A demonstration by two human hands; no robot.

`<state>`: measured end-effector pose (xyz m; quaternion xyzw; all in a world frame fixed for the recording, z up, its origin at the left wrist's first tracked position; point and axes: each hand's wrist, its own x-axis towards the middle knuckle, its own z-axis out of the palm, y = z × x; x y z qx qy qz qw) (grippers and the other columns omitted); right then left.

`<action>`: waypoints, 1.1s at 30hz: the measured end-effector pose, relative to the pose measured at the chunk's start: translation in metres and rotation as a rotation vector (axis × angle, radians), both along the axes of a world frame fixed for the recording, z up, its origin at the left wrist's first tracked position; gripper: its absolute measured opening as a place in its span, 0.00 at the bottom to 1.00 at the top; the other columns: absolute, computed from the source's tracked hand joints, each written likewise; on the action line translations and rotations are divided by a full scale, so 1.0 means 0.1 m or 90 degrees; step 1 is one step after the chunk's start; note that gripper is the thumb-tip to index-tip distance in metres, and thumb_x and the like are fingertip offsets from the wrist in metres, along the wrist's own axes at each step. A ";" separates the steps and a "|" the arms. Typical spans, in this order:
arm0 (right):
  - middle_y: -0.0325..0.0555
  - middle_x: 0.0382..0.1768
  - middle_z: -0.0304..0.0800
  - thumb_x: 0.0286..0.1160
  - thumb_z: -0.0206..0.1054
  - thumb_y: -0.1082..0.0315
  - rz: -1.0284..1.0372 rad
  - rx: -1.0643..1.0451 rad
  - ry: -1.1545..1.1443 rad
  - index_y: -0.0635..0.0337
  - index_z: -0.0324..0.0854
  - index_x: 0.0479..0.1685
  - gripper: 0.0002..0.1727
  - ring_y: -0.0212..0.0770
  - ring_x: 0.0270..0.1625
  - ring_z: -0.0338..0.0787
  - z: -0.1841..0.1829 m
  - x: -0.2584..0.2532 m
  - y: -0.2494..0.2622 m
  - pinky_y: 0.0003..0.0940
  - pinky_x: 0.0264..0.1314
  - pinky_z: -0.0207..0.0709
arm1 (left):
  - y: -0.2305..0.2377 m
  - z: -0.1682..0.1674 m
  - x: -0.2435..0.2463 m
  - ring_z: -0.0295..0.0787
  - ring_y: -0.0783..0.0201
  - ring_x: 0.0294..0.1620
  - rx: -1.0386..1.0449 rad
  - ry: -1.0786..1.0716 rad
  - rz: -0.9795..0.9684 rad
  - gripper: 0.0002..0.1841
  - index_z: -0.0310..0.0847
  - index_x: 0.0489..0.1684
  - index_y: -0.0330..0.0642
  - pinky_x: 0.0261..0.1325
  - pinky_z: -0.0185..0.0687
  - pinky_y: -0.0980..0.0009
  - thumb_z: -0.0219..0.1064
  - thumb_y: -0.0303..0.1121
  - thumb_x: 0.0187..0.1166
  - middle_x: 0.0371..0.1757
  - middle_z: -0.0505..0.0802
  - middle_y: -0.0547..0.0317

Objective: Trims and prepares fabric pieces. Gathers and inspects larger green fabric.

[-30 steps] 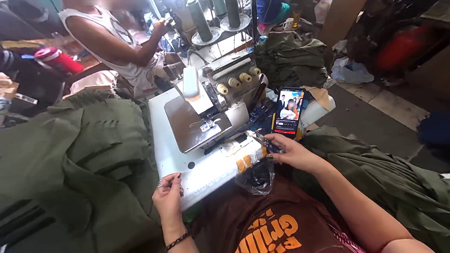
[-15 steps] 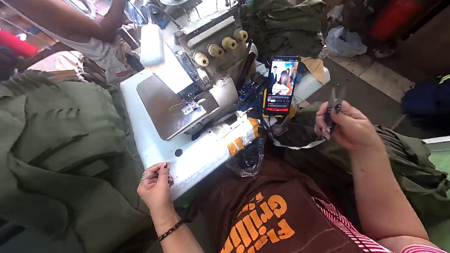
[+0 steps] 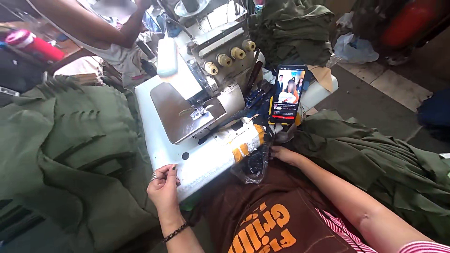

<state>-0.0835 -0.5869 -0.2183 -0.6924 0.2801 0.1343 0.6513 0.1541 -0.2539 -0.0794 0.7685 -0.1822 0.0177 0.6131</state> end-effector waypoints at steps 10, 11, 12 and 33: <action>0.70 0.77 0.75 0.91 0.57 0.62 0.169 -0.221 0.144 0.72 0.70 0.80 0.26 0.63 0.83 0.72 -0.23 0.37 -0.04 0.60 0.86 0.60 | -0.01 0.00 -0.01 0.80 0.83 0.18 0.021 -0.010 0.018 0.02 0.84 0.40 0.39 0.20 0.79 0.85 0.67 0.25 0.77 0.26 0.89 0.75; 0.71 0.76 0.76 0.90 0.58 0.63 0.206 -0.228 0.164 0.72 0.71 0.79 0.26 0.65 0.81 0.74 -0.18 0.37 -0.06 0.62 0.85 0.62 | -0.01 0.01 -0.01 0.80 0.83 0.18 0.024 -0.007 0.019 0.02 0.84 0.39 0.39 0.19 0.79 0.85 0.67 0.25 0.76 0.26 0.88 0.75; 0.72 0.74 0.77 0.89 0.60 0.63 0.246 -0.232 0.181 0.73 0.72 0.77 0.25 0.66 0.80 0.75 -0.10 0.34 -0.07 0.64 0.83 0.62 | -0.02 0.01 -0.02 0.80 0.83 0.17 0.024 -0.003 0.018 0.02 0.84 0.39 0.38 0.19 0.79 0.85 0.67 0.25 0.76 0.26 0.88 0.75; 0.59 0.52 0.93 0.89 0.59 0.66 0.737 -0.352 -0.250 0.61 0.86 0.61 0.14 0.60 0.55 0.93 2.30 0.77 0.61 0.66 0.62 0.81 | 1.02 1.34 0.29 0.92 0.59 0.51 0.230 -0.145 0.357 0.08 0.90 0.51 0.36 0.59 0.88 0.59 0.70 0.27 0.79 0.55 0.92 0.46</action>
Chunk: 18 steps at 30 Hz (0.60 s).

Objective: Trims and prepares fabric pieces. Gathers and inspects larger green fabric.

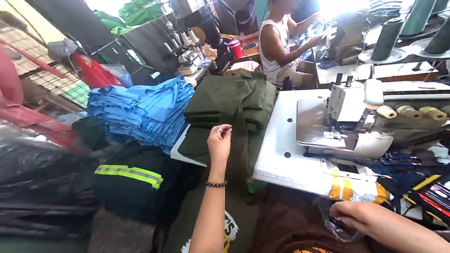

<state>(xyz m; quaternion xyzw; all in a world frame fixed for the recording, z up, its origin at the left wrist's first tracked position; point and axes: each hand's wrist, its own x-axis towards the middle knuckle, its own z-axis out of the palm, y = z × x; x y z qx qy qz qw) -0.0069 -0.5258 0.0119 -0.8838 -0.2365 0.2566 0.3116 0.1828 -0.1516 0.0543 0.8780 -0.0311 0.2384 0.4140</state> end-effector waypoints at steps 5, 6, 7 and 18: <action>0.59 0.55 0.92 0.89 0.59 0.66 0.036 -0.027 0.020 0.61 0.86 0.63 0.15 0.60 0.58 0.93 0.07 0.12 0.24 0.66 0.62 0.80 | 0.15 0.28 0.50 0.91 0.53 0.50 0.040 -0.071 0.006 0.09 0.89 0.53 0.38 0.56 0.87 0.54 0.67 0.31 0.83 0.58 0.90 0.44; 0.59 0.55 0.92 0.88 0.59 0.67 0.037 -0.025 0.018 0.61 0.86 0.63 0.15 0.61 0.58 0.93 0.09 0.13 0.26 0.66 0.63 0.80 | 0.14 0.38 0.59 0.90 0.50 0.50 0.057 -0.059 0.007 0.09 0.89 0.52 0.39 0.56 0.86 0.51 0.67 0.33 0.83 0.56 0.90 0.43; 0.60 0.54 0.93 0.88 0.60 0.67 0.035 -0.021 0.009 0.62 0.86 0.63 0.15 0.61 0.57 0.93 0.09 0.12 0.27 0.66 0.62 0.81 | 0.13 0.47 0.70 0.89 0.46 0.52 0.077 -0.022 0.031 0.11 0.88 0.53 0.38 0.58 0.84 0.47 0.67 0.36 0.84 0.56 0.91 0.41; 0.59 0.49 0.94 0.84 0.62 0.72 -0.034 0.043 -0.051 0.64 0.87 0.58 0.12 0.60 0.52 0.94 0.06 0.02 0.07 0.65 0.59 0.82 | -0.13 0.90 1.87 0.87 0.47 0.63 0.026 0.029 -0.227 0.17 0.79 0.62 0.25 0.71 0.79 0.47 0.69 0.26 0.79 0.59 0.89 0.36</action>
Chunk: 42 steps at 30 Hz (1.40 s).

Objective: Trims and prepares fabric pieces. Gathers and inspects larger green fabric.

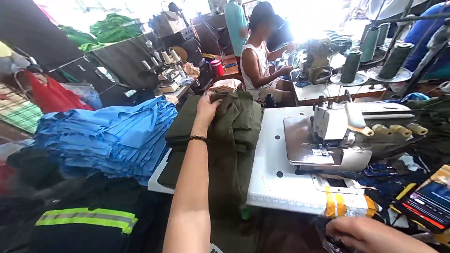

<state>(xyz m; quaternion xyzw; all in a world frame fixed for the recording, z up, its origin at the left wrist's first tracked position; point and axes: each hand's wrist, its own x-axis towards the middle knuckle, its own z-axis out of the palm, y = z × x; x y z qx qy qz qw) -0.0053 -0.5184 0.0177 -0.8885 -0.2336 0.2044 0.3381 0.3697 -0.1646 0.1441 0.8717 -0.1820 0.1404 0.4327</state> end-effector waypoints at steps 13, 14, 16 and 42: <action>0.36 0.71 0.83 0.59 0.82 0.65 -0.240 0.294 -0.484 0.47 0.73 0.81 0.42 0.33 0.72 0.81 1.49 0.40 0.23 0.43 0.76 0.76 | -1.03 0.90 -2.41 0.87 0.68 0.54 0.043 -0.311 -0.512 0.11 0.90 0.47 0.32 0.62 0.83 0.74 0.67 0.13 0.72 0.51 0.91 0.53; 0.35 0.58 0.90 0.61 0.81 0.71 -0.252 0.318 -0.408 0.49 0.82 0.68 0.30 0.29 0.59 0.89 1.41 0.38 0.20 0.36 0.64 0.85 | -1.03 0.87 -2.46 0.87 0.67 0.54 0.030 -0.315 -0.483 0.11 0.89 0.46 0.33 0.61 0.82 0.74 0.68 0.13 0.71 0.50 0.90 0.53; 0.40 0.41 0.95 0.67 0.75 0.78 -0.272 0.381 -0.244 0.59 0.89 0.50 0.13 0.29 0.41 0.92 1.22 0.34 0.07 0.30 0.47 0.89 | -0.99 0.80 -2.48 0.87 0.72 0.42 -0.026 -0.277 -0.407 0.10 0.87 0.44 0.36 0.47 0.84 0.78 0.72 0.16 0.69 0.44 0.91 0.58; 0.39 0.32 0.87 0.70 0.68 0.81 -0.259 0.875 -0.196 0.60 0.82 0.37 0.06 0.28 0.32 0.84 0.93 0.09 0.39 0.26 0.36 0.81 | -0.25 0.56 -2.80 0.89 0.70 0.48 -0.312 -0.279 -0.056 0.08 0.84 0.53 0.42 0.57 0.87 0.69 0.68 0.33 0.83 0.45 0.90 0.68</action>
